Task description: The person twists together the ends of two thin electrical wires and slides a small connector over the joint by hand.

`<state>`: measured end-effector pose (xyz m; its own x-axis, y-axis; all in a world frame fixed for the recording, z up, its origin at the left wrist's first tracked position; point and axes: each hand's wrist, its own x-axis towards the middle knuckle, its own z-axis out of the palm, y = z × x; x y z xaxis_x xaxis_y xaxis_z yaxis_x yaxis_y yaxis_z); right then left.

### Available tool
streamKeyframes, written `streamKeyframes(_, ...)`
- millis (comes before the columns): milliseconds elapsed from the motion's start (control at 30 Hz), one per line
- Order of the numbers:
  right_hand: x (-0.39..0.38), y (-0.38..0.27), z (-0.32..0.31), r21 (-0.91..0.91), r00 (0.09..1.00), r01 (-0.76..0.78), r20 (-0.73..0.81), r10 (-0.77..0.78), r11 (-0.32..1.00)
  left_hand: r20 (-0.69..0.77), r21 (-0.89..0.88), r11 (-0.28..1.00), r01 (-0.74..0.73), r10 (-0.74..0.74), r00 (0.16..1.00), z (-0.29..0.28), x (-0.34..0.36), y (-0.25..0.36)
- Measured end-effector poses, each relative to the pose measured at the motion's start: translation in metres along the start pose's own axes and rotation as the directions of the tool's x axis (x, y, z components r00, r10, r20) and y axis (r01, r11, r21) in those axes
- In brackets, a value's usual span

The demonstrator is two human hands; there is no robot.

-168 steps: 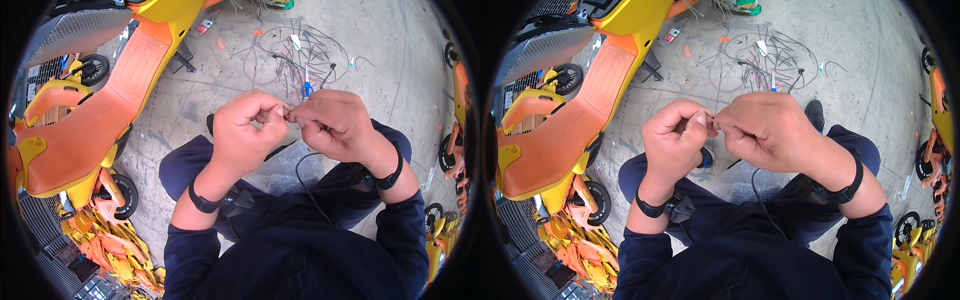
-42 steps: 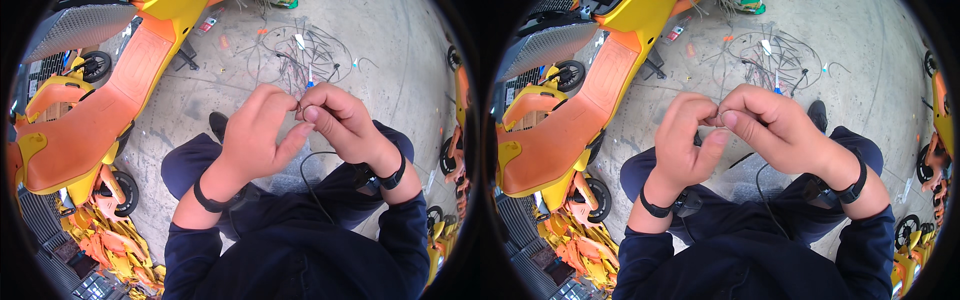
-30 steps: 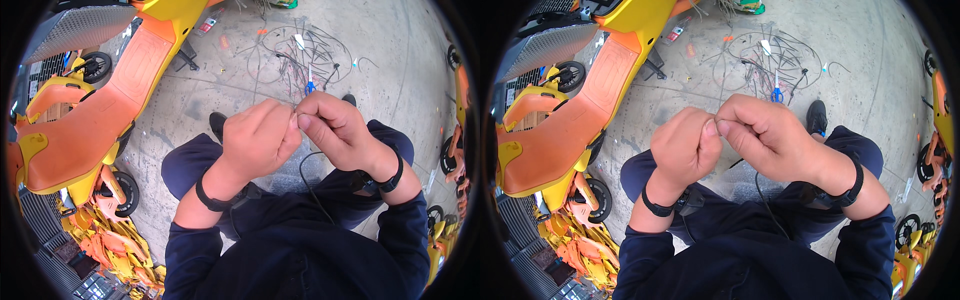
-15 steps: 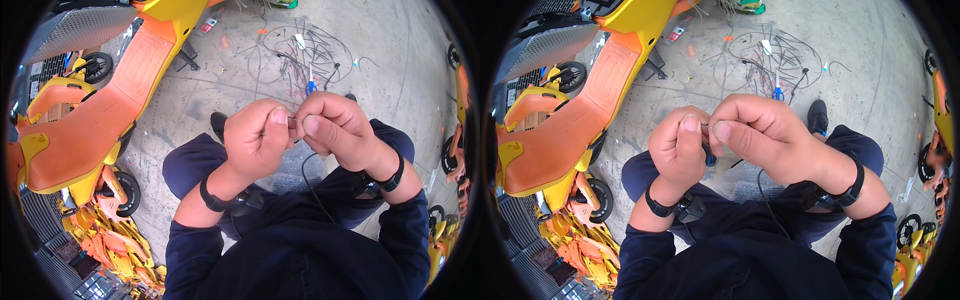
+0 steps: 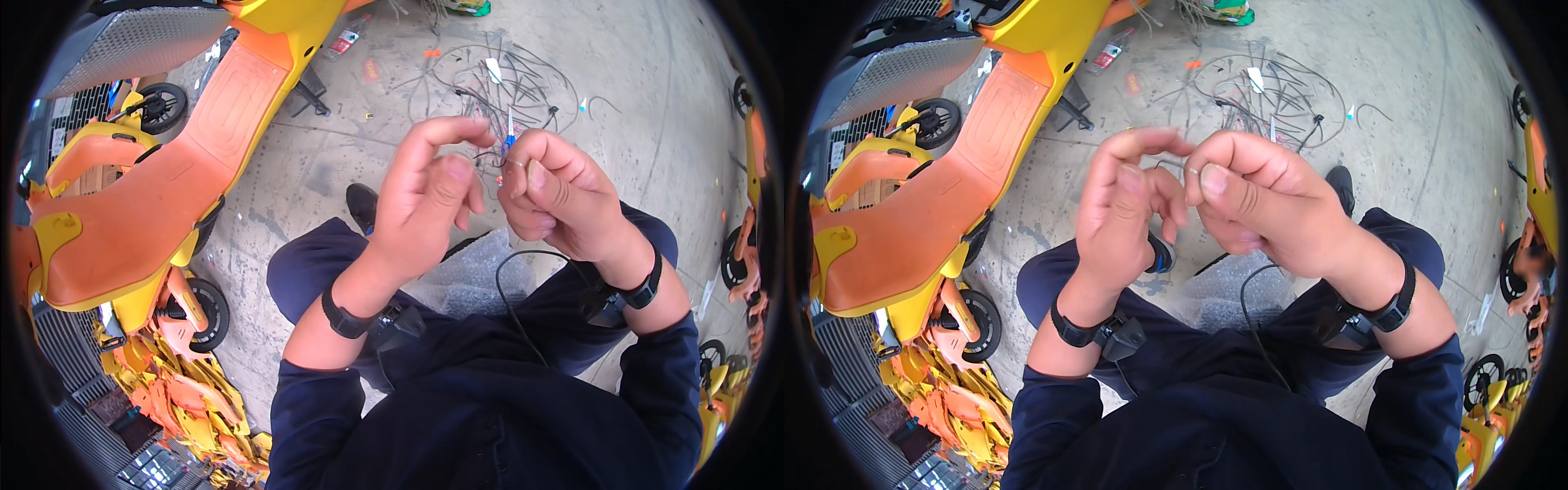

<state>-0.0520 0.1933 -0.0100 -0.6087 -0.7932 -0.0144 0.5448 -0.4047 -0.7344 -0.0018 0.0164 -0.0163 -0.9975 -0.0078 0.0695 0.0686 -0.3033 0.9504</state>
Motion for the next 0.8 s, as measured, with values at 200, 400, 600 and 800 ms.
streamKeyframes(200, 0.002, -0.003, -0.004, 0.016, 1.0, 0.026, -0.006, -0.026, 1.0, 0.159, 0.054, 0.991, 0.123, -0.13, 0.979, 0.001, 0.001, 0.0)
streamKeyframes(400, 0.003, -0.014, -0.007, -0.248, 0.998, -0.02, -0.065, 0.004, 0.968, 0.065, 0.324, 0.937, -0.127, 0.112, 0.992, -0.014, 0.005, 0.006)
streamKeyframes(600, 0.004, -0.008, -0.006, -0.428, 0.988, 0.123, -0.037, -0.153, 0.895, 0.177, 0.448, 0.847, -0.287, 0.231, 0.957, -0.019, 0.007, 0.006)
streamKeyframes(800, -0.001, -0.014, -0.007, -0.529, 0.997, 0.068, 0.006, -0.077, 0.846, 0.236, 0.456, 0.843, -0.284, 0.193, 0.952, -0.019, 0.009, 0.01)
